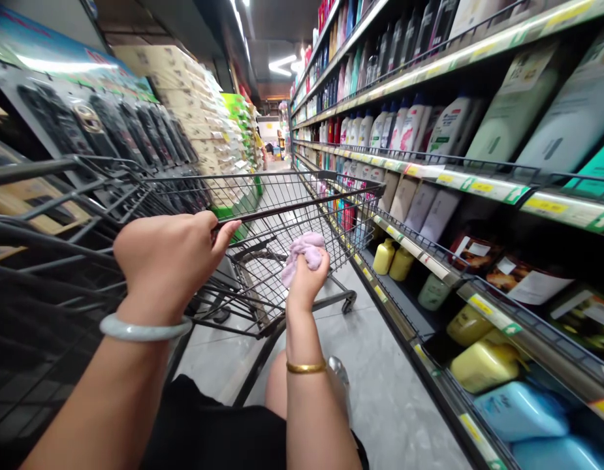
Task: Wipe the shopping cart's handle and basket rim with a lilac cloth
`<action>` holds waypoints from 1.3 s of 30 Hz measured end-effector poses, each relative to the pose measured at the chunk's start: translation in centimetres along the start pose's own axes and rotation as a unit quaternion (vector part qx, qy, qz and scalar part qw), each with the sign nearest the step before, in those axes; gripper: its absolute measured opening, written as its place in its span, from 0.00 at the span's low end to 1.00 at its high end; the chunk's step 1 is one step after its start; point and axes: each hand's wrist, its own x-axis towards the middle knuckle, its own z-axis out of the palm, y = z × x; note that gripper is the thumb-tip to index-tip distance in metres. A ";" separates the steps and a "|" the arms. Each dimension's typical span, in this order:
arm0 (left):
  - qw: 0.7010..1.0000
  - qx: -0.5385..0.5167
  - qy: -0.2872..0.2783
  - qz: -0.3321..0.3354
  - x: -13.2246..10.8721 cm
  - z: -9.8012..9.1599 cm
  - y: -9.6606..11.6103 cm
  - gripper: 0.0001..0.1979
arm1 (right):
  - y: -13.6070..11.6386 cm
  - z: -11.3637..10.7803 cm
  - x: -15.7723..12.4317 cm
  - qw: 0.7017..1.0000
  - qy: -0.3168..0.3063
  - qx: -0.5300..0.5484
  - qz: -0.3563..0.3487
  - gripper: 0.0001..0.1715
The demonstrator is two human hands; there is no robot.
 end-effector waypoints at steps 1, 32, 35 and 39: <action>1.000 -0.001 0.002 0.001 0.0 0.0 0.0 0.34 | -0.6 0.2 -0.5 0.999 -0.024 -0.007 -0.023 0.19; 0.999 0.013 0.019 0.028 0.1 -0.5 -0.2 0.29 | -4.9 1.5 -3.3 0.983 -0.180 -0.013 -0.038 0.16; 0.999 0.013 0.034 0.037 0.0 -0.3 -0.3 0.28 | -5.9 1.7 -4.3 0.959 -0.239 -0.042 -0.143 0.12; 0.997 0.013 0.067 0.042 0.0 0.2 -0.4 0.27 | -5.1 1.5 -3.9 0.944 -0.260 -0.067 -0.190 0.10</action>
